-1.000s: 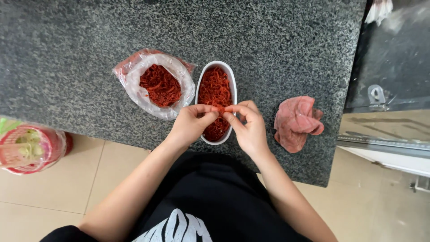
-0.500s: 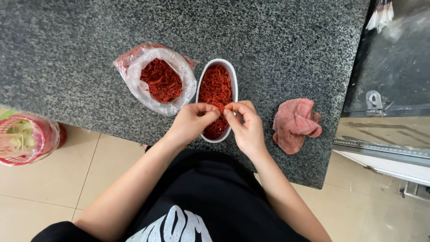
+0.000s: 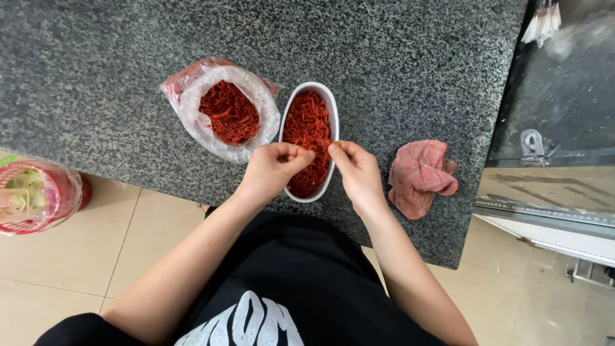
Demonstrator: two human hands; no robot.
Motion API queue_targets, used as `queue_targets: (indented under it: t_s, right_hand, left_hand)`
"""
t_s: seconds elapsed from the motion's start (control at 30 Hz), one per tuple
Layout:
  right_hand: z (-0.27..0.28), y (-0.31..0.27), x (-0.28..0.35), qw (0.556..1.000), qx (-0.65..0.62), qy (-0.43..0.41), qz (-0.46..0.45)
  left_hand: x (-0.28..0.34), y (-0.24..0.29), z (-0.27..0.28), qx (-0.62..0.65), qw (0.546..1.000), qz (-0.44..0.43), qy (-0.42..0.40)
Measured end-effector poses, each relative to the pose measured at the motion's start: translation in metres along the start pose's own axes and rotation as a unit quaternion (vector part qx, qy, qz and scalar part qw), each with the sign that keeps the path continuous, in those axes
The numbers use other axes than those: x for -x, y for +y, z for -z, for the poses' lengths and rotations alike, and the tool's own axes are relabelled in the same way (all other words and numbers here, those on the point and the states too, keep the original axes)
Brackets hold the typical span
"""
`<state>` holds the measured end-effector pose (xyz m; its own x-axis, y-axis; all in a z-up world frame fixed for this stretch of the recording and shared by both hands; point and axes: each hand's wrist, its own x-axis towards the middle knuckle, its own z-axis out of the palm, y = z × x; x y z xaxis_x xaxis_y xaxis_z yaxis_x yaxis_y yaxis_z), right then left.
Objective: Transferring dried saffron or chili threads from a plastic bag into a small oval container.
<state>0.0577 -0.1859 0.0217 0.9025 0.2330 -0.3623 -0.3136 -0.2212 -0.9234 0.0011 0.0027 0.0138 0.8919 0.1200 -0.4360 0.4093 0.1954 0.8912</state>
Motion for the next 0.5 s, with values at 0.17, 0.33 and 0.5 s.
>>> queue_targets:
  t_s: [0.17, 0.33, 0.5]
  right_hand:
    - [-0.007, -0.010, 0.009, 0.990, 0.102, 0.016, 0.091]
    - [-0.016, -0.028, 0.020, 0.950, 0.231, 0.041, 0.206]
    - [-0.006, -0.009, 0.007, 0.972, 0.154, 0.053, 0.170]
  left_hand:
    - [-0.003, 0.001, -0.003, 0.022, 0.999, -0.022, 0.008]
    - [-0.003, -0.001, -0.003, -0.030, 0.998, -0.058, 0.005]
    - [-0.001, -0.002, -0.005, -0.026, 0.996, -0.084, -0.002]
